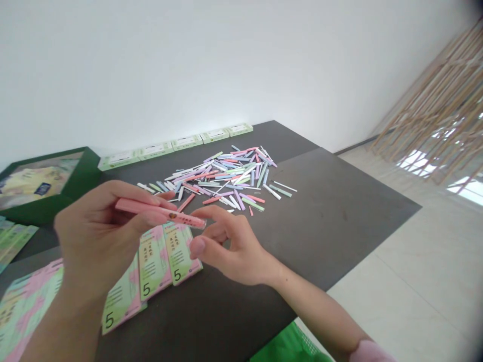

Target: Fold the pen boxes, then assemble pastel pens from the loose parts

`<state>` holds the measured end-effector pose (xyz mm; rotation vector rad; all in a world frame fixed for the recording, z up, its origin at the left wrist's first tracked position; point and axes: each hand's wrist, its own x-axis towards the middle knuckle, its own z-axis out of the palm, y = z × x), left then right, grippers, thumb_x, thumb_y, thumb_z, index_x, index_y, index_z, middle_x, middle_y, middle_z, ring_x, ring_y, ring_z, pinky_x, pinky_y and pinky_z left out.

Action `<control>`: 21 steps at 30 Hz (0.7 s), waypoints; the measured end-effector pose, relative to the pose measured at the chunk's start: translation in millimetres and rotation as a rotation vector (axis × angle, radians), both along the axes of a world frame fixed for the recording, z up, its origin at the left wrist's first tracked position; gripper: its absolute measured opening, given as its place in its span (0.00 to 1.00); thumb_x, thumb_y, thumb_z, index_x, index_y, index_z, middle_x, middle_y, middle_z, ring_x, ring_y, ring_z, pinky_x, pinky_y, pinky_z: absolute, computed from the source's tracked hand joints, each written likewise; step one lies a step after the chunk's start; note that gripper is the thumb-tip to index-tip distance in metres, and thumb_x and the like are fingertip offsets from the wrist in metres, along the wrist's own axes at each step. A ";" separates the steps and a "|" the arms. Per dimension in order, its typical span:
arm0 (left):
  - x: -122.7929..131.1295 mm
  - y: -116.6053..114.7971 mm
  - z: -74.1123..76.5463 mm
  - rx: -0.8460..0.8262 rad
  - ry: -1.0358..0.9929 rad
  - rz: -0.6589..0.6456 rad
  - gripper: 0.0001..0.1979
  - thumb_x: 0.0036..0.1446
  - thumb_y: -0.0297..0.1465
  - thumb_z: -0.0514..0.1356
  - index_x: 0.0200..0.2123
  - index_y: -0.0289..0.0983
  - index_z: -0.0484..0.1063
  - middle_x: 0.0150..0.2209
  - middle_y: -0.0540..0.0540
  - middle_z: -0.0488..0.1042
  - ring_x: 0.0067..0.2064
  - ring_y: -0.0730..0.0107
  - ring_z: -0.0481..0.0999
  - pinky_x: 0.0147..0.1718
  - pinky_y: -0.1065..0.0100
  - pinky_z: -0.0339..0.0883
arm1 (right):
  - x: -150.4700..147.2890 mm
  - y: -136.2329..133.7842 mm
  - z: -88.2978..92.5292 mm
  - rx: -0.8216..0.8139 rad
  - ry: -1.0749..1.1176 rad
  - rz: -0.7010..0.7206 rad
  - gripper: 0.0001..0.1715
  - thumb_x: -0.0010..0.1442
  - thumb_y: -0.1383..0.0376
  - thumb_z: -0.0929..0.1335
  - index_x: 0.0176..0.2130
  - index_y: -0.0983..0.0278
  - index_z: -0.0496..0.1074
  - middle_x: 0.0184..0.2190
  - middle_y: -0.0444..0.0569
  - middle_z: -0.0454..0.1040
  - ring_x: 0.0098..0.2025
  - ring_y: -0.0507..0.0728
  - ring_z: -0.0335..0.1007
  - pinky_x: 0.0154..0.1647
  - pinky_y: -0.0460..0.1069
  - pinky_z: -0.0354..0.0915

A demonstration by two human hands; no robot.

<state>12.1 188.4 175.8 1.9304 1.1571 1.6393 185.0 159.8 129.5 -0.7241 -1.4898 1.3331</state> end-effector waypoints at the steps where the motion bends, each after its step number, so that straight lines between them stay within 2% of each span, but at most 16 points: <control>1: -2.4 -2.6 3.1 -0.015 0.039 0.009 0.12 0.42 0.39 0.73 0.25 0.40 0.76 0.23 0.55 0.78 0.28 0.72 0.79 0.34 0.70 0.76 | -0.9 -1.0 1.5 -0.012 -0.017 0.007 0.19 0.63 0.50 0.65 0.44 0.61 0.68 0.20 0.40 0.69 0.18 0.47 0.60 0.18 0.42 0.54; 3: -3.6 -6.9 7.0 -0.045 0.078 0.047 0.14 0.39 0.42 0.73 0.22 0.42 0.75 0.23 0.55 0.78 0.27 0.71 0.79 0.32 0.70 0.76 | -6.1 -2.4 4.0 -0.078 -0.009 0.024 0.17 0.64 0.51 0.63 0.41 0.62 0.68 0.22 0.42 0.71 0.18 0.46 0.62 0.18 0.41 0.57; 5: -2.3 -9.4 5.8 -0.047 0.024 0.054 0.14 0.38 0.43 0.73 0.22 0.42 0.75 0.22 0.56 0.77 0.26 0.72 0.77 0.34 0.69 0.77 | -14.1 -2.8 4.6 -0.163 0.087 0.071 0.17 0.64 0.51 0.63 0.39 0.62 0.68 0.24 0.42 0.72 0.16 0.45 0.62 0.18 0.41 0.61; 8: -2.6 -11.7 -5.5 -0.095 -0.180 -0.063 0.17 0.40 0.48 0.71 0.31 0.45 0.78 0.24 0.56 0.78 0.25 0.72 0.77 0.44 0.63 0.79 | -25.3 -2.0 2.4 -0.265 0.291 0.142 0.19 0.61 0.48 0.66 0.40 0.61 0.65 0.21 0.38 0.71 0.13 0.45 0.63 0.16 0.41 0.62; 11: -6.2 -16.1 -18.9 -0.214 -0.243 -0.173 0.23 0.42 0.52 0.69 0.39 0.47 0.79 0.33 0.51 0.82 0.35 0.64 0.82 0.46 0.60 0.78 | -31.8 -0.8 -0.3 -0.362 0.379 0.160 0.22 0.59 0.46 0.67 0.40 0.60 0.62 0.15 0.35 0.68 0.10 0.46 0.60 0.10 0.38 0.54; 14: -7.2 -22.3 -24.7 -0.240 -0.210 -0.084 0.18 0.43 0.45 0.71 0.39 0.47 0.80 0.39 0.48 0.82 0.42 0.57 0.82 0.43 0.59 0.79 | -35.7 -0.1 -3.3 -0.384 0.346 0.190 0.24 0.57 0.45 0.68 0.39 0.61 0.63 0.14 0.34 0.67 0.09 0.46 0.58 0.09 0.39 0.52; 17: -5.4 -26.5 -25.0 -0.220 -0.159 0.049 0.07 0.48 0.36 0.69 0.34 0.46 0.81 0.37 0.51 0.83 0.39 0.60 0.83 0.39 0.63 0.81 | -39.4 0.3 -7.6 -0.359 0.332 0.196 0.23 0.57 0.46 0.69 0.40 0.61 0.64 0.13 0.34 0.67 0.09 0.46 0.59 0.10 0.39 0.54; 18: -5.1 -27.3 -25.2 -0.216 -0.142 0.041 0.07 0.49 0.35 0.69 0.34 0.47 0.81 0.37 0.52 0.83 0.39 0.61 0.83 0.39 0.64 0.81 | -40.8 0.5 -9.2 -0.355 0.344 0.192 0.23 0.58 0.47 0.68 0.40 0.61 0.64 0.13 0.34 0.67 0.10 0.46 0.60 0.10 0.39 0.55; 21: -5.8 -29.2 -27.7 -0.215 -0.095 -0.029 0.16 0.46 0.35 0.70 0.41 0.52 0.80 0.38 0.54 0.83 0.38 0.62 0.83 0.37 0.68 0.81 | -44.9 0.6 -14.1 -0.374 0.378 0.200 0.23 0.58 0.47 0.68 0.40 0.61 0.63 0.13 0.34 0.68 0.10 0.48 0.62 0.11 0.40 0.57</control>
